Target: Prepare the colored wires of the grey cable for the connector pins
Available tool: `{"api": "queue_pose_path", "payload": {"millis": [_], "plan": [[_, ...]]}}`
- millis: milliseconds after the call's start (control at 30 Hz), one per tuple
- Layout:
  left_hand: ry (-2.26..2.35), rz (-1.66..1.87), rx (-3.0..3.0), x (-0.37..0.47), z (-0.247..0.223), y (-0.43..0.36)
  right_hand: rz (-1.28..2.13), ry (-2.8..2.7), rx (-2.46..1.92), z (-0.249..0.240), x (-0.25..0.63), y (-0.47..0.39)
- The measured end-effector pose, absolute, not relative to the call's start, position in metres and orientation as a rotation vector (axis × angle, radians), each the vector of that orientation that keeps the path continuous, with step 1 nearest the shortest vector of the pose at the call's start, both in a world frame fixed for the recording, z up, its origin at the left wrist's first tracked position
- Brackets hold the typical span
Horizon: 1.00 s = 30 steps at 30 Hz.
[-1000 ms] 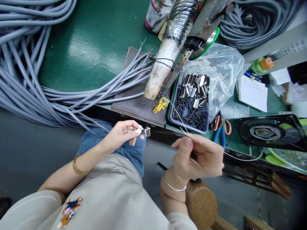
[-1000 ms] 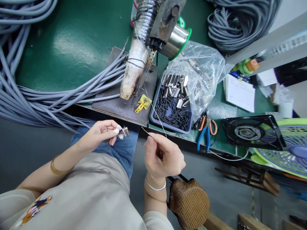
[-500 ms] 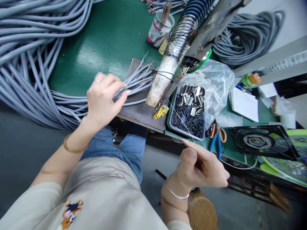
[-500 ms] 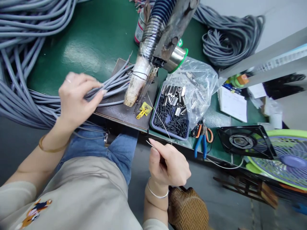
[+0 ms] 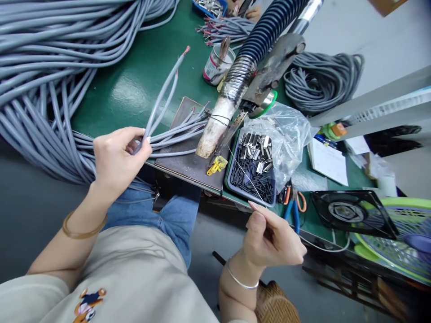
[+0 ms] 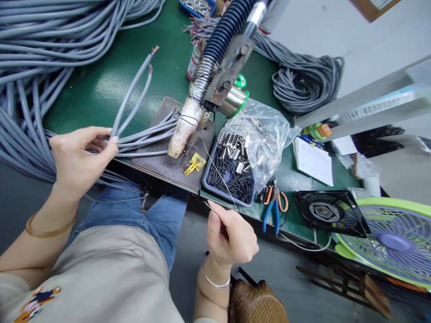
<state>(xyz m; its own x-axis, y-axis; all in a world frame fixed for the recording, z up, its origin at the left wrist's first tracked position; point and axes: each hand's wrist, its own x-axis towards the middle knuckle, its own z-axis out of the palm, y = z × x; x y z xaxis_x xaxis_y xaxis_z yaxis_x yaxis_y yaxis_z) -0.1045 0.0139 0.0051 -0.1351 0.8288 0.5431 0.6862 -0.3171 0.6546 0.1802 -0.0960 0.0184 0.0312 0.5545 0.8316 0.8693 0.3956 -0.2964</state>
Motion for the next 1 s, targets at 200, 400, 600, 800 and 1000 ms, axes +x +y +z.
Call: {"api": "queue_pose_path", "payload": {"millis": [200, 400, 600, 800, 1000], "plan": [[1.496, 1.884, 1.428, -0.094, -0.007, 0.0, -0.416, -1.47, -1.272, 0.01, 0.188, -0.099], [0.792, 1.095, 1.546, -0.066, 0.063, -0.009, -0.405, -1.1, -1.065, 0.028, 0.179, -0.073], [0.155, 0.142, 1.209, 0.009, 0.069, -0.023, -0.335, -0.985, -0.989, 0.047, 0.186, -0.057], [0.847, 0.908, 1.188, 0.004, 0.005, -0.039, -0.225, -1.107, -1.21, 0.025, 0.185, -0.08], [1.066, 1.183, 1.125, -0.032, -0.015, -0.034, -0.126, -1.262, -1.334, -0.003, 0.163, -0.09]]}}
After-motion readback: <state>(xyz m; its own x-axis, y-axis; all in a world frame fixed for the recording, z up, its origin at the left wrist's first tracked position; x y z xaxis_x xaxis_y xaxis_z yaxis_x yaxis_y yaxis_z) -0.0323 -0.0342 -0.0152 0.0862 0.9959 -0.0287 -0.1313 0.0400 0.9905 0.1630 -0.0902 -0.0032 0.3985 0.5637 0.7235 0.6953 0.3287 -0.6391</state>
